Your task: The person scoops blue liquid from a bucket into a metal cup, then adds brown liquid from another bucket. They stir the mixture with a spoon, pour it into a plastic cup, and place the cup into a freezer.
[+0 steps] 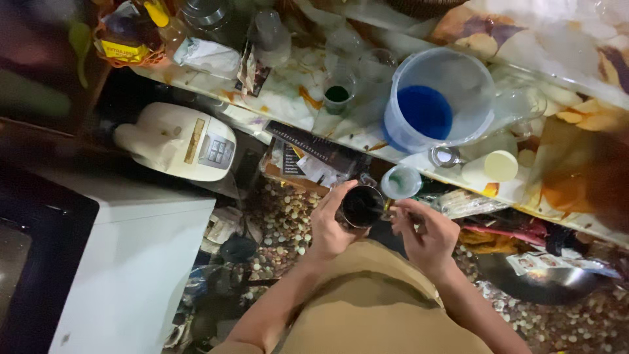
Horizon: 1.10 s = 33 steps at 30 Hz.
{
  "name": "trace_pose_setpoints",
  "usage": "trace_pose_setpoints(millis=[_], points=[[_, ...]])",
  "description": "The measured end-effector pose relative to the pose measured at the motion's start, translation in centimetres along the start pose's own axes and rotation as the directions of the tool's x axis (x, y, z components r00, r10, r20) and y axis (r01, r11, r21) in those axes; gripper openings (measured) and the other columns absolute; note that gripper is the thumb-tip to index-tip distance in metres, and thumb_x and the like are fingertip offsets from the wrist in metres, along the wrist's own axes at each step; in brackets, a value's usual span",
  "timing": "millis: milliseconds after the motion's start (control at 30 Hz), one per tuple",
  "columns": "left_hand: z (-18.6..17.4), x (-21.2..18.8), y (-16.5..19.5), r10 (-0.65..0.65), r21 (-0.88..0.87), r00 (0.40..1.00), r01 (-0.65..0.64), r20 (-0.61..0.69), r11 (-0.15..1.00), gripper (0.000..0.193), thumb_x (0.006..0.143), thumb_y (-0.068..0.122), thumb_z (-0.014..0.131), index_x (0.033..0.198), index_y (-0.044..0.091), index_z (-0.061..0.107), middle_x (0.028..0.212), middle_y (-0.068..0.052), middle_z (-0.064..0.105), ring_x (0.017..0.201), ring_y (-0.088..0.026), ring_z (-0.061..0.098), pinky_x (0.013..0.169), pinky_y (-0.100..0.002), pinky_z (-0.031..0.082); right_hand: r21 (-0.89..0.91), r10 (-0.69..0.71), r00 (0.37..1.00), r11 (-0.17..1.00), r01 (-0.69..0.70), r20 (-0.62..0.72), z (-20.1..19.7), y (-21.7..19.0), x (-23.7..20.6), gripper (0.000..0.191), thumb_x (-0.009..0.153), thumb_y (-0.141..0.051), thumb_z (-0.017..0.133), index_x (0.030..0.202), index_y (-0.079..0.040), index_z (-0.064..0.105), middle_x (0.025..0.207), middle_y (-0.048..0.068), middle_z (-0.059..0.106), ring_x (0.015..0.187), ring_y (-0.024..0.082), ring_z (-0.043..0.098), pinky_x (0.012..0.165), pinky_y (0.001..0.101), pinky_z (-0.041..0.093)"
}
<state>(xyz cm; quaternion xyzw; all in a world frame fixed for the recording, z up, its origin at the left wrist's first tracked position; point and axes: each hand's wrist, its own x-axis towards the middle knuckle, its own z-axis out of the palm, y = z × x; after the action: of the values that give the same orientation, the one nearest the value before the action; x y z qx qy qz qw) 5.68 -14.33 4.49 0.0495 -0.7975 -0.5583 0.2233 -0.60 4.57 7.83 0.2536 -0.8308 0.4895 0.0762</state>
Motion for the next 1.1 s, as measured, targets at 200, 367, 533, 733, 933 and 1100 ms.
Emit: trace_pose_setpoints(millis=[200,367,533,733,933,1100], points=[[2.2,1.7,0.4,0.007,-0.002,0.996,-0.008,-0.088,1.0,0.078,0.064,0.011,0.092,0.134,0.004,0.061,0.123,-0.017,0.07,0.114,-0.034,0.07,0.1,-0.04,0.057,-0.141,-0.168,0.982,0.974,0.179,0.084,-1.5,1.4,3.3,0.014,0.091,-0.001,0.074,0.105,-0.003,0.074,0.08,0.009,0.073,0.06,0.017,0.069,0.053,0.0281,0.05],[3.7,3.1,1.2,0.044,0.086,0.987,-0.031,-0.155,0.996,0.077,0.065,0.015,0.095,0.133,0.002,0.061,0.122,-0.016,0.071,0.113,-0.035,0.07,0.099,-0.041,0.056,-0.076,-0.268,0.961,0.959,0.273,0.065,-2.4,2.2,6.3,0.012,0.093,0.0,0.073,0.104,-0.003,0.072,0.085,0.011,0.074,0.062,0.019,0.067,0.056,0.0291,0.05],[4.7,3.8,1.6,0.052,0.098,0.974,-0.031,-0.222,0.995,0.076,0.066,0.014,0.092,0.135,0.002,0.061,0.125,-0.017,0.07,0.115,-0.035,0.07,0.1,-0.041,0.055,-0.036,-0.199,0.959,0.977,0.21,0.2,-3.0,2.6,8.2,0.013,0.091,-0.002,0.073,0.104,-0.004,0.073,0.086,0.01,0.074,0.064,0.018,0.071,0.06,0.029,0.053],[5.7,4.6,2.0,0.029,0.136,0.954,0.012,-0.297,0.991,0.074,0.068,0.016,0.093,0.134,0.003,0.062,0.124,-0.015,0.071,0.114,-0.033,0.071,0.099,-0.04,0.058,0.013,-0.198,0.948,0.979,0.202,0.248,-3.4,3.7,9.2,0.014,0.093,-0.001,0.073,0.106,-0.003,0.072,0.091,0.011,0.076,0.064,0.016,0.072,0.058,0.027,0.054],[6.2,5.1,2.4,0.025,0.153,0.951,0.024,-0.308,0.988,0.076,0.063,0.018,0.095,0.13,0.003,0.062,0.122,-0.017,0.07,0.111,-0.034,0.071,0.096,-0.041,0.057,-0.014,-0.27,0.941,0.96,0.279,0.205,-3.5,5.4,9.6,0.015,0.09,0.0,0.075,0.104,-0.004,0.073,0.082,0.009,0.073,0.057,0.015,0.065,0.052,0.028,0.048],[5.8,5.3,2.0,0.002,0.128,0.956,0.037,-0.293,0.991,0.073,0.069,0.016,0.093,0.133,0.003,0.063,0.125,-0.017,0.072,0.114,-0.035,0.072,0.097,-0.041,0.058,-0.002,-0.156,0.961,0.987,0.161,0.23,-3.0,5.7,9.4,0.015,0.092,0.0,0.075,0.106,-0.005,0.072,0.074,0.006,0.068,0.058,0.014,0.065,0.054,0.0283,0.048]])
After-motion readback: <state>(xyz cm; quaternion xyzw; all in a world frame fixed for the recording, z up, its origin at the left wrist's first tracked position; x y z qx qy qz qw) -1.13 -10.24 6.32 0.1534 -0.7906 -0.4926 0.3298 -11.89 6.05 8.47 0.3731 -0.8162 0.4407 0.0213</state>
